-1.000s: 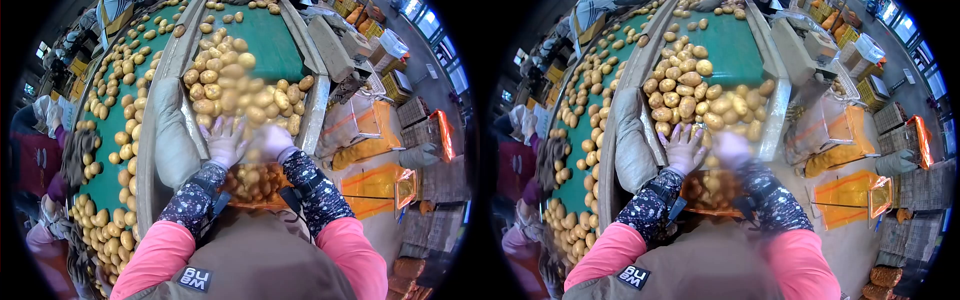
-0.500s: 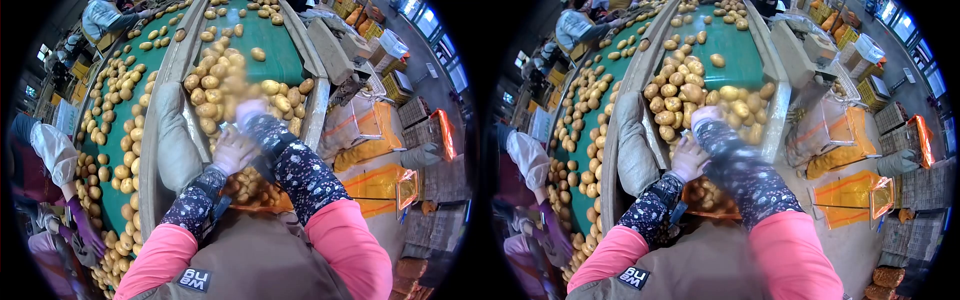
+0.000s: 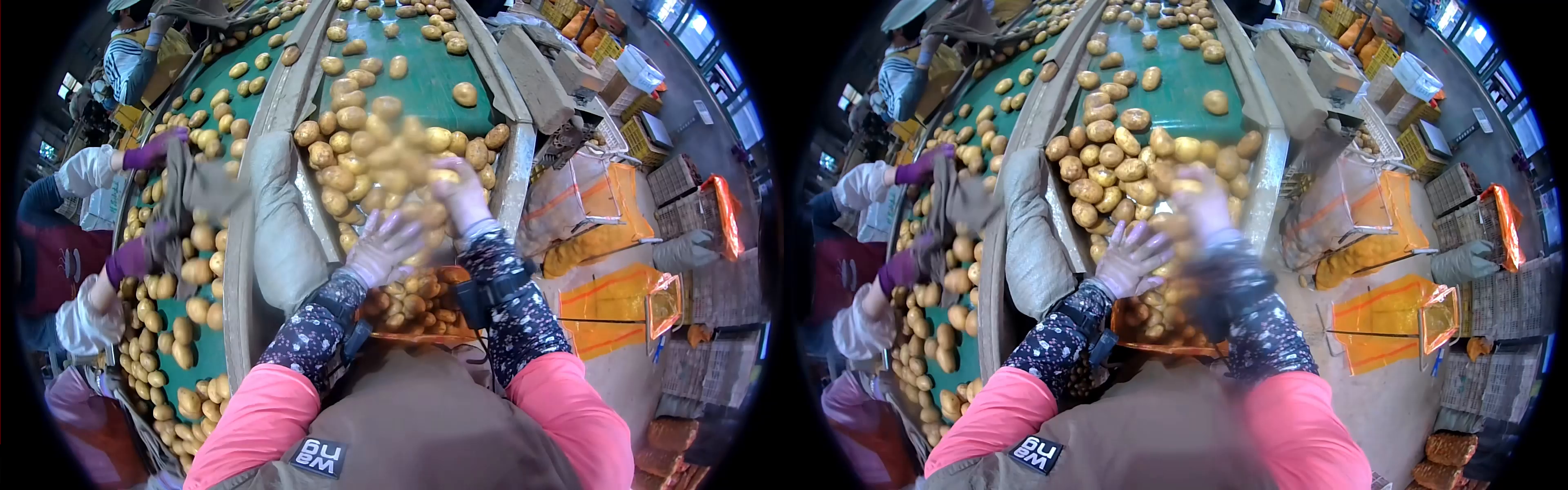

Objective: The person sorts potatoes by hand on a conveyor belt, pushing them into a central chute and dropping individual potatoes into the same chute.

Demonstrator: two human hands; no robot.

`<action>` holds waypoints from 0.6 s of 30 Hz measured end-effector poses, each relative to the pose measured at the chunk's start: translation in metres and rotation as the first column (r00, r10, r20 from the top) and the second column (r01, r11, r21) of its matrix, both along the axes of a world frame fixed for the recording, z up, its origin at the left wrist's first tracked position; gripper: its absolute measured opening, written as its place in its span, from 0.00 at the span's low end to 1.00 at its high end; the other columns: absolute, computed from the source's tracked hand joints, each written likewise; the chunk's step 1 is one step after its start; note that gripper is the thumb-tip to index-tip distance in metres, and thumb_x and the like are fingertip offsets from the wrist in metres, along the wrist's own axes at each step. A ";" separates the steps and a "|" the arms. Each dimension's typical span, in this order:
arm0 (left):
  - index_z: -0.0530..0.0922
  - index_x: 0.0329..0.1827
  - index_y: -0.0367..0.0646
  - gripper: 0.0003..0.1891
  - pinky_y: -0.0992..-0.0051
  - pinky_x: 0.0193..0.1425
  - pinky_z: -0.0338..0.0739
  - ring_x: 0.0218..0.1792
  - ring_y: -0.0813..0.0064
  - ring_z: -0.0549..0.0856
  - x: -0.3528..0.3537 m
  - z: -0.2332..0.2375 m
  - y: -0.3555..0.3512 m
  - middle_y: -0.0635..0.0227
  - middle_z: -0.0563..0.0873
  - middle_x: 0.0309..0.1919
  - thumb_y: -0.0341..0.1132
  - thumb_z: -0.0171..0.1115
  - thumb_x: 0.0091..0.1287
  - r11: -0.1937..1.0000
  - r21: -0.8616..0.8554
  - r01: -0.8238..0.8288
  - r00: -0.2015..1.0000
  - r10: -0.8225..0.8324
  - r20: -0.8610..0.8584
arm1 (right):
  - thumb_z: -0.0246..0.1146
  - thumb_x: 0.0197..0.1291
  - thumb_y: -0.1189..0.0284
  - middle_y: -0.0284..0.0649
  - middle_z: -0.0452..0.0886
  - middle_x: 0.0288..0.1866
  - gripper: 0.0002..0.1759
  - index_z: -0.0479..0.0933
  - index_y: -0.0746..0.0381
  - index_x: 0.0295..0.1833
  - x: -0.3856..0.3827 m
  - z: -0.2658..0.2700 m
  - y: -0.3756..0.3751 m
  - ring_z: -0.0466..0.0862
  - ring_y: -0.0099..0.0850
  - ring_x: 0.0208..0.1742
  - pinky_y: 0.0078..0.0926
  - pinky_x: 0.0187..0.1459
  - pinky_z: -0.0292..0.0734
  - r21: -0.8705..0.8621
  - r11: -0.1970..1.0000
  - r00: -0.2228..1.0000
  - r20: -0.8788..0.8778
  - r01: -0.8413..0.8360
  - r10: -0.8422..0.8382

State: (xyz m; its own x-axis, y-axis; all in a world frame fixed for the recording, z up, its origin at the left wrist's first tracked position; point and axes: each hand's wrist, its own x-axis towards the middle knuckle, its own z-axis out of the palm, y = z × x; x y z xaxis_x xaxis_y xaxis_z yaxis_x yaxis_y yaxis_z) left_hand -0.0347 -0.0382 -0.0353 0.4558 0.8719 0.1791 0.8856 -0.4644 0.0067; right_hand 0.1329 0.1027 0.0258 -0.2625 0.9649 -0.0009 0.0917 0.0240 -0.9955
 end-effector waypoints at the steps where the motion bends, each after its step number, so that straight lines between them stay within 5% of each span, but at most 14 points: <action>1: 0.70 0.73 0.70 0.33 0.34 0.79 0.42 0.79 0.49 0.58 0.001 0.002 0.000 0.71 0.66 0.76 0.62 0.60 0.64 1.000 -0.008 -0.017 1.000 0.017 0.009 | 0.67 0.57 0.75 0.37 0.84 0.47 0.15 0.81 0.61 0.51 0.008 0.010 0.006 0.82 0.30 0.48 0.28 0.52 0.79 -0.186 0.982 0.996 -0.063 0.045 -0.057; 2: 0.70 0.74 0.70 0.33 0.34 0.79 0.41 0.79 0.49 0.57 0.001 0.004 0.000 0.71 0.64 0.77 0.62 0.61 0.64 0.999 -0.015 -0.032 0.999 0.032 0.017 | 0.68 0.58 0.71 0.44 0.83 0.51 0.14 0.81 0.63 0.49 0.018 0.017 0.015 0.82 0.34 0.51 0.29 0.54 0.79 -0.247 0.969 1.000 0.024 0.020 -0.014; 5: 0.70 0.74 0.71 0.33 0.33 0.79 0.40 0.79 0.47 0.54 0.002 0.008 0.002 0.70 0.62 0.79 0.61 0.61 0.64 0.998 -0.012 -0.057 0.998 0.058 0.024 | 0.69 0.58 0.70 0.49 0.82 0.55 0.20 0.78 0.64 0.56 0.022 0.007 0.027 0.83 0.39 0.55 0.33 0.57 0.77 0.127 0.991 0.839 0.534 0.044 -0.106; 6: 0.70 0.74 0.71 0.33 0.33 0.79 0.40 0.80 0.46 0.54 0.002 0.009 0.002 0.69 0.61 0.79 0.61 0.62 0.64 0.998 -0.007 -0.064 0.998 0.064 0.023 | 0.68 0.58 0.69 0.52 0.80 0.59 0.28 0.72 0.60 0.65 0.016 0.022 0.017 0.83 0.44 0.58 0.38 0.61 0.76 0.103 0.994 0.779 0.621 0.023 -0.083; 9: 0.70 0.73 0.70 0.33 0.33 0.79 0.40 0.79 0.43 0.53 0.004 0.014 0.002 0.67 0.60 0.79 0.60 0.63 0.64 0.994 -0.021 -0.105 0.994 0.105 -0.016 | 0.65 0.60 0.67 0.54 0.78 0.62 0.31 0.68 0.54 0.70 0.001 0.053 0.007 0.81 0.48 0.62 0.40 0.63 0.74 0.000 0.991 0.500 0.863 -0.133 0.067; 14: 0.72 0.72 0.66 0.32 0.35 0.80 0.40 0.79 0.39 0.54 0.004 0.024 0.008 0.65 0.61 0.79 0.58 0.63 0.64 0.988 -0.124 -0.093 0.996 0.091 -0.023 | 0.66 0.56 0.62 0.56 0.80 0.60 0.45 0.58 0.45 0.80 -0.012 0.049 0.017 0.82 0.49 0.61 0.44 0.64 0.76 -0.081 0.967 0.312 0.937 -0.242 0.157; 17: 0.68 0.75 0.65 0.34 0.37 0.81 0.38 0.80 0.44 0.52 0.006 0.036 0.008 0.64 0.59 0.80 0.55 0.63 0.65 0.970 -0.212 -0.117 0.993 0.110 -0.045 | 0.65 0.56 0.64 0.56 0.82 0.58 0.42 0.63 0.47 0.78 -0.006 0.047 0.023 0.83 0.44 0.61 0.41 0.62 0.77 -0.089 0.964 0.383 0.905 -0.252 0.184; 18: 0.66 0.77 0.65 0.35 0.38 0.81 0.37 0.81 0.46 0.50 0.007 0.040 0.009 0.64 0.57 0.81 0.54 0.63 0.65 0.960 -0.249 -0.129 0.991 0.118 -0.057 | 0.65 0.56 0.64 0.56 0.83 0.56 0.41 0.63 0.47 0.78 0.001 0.033 0.030 0.84 0.44 0.60 0.40 0.61 0.78 -0.121 0.964 0.519 0.823 -0.239 0.232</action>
State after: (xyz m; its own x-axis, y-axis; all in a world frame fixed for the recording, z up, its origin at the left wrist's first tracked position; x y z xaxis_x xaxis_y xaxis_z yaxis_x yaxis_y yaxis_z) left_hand -0.0278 -0.0291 0.0044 0.3440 0.9363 -0.0700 0.9380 -0.3393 0.0716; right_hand 0.1342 0.1326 0.0591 -0.3659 0.8691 -0.3329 0.8588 0.1774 -0.4807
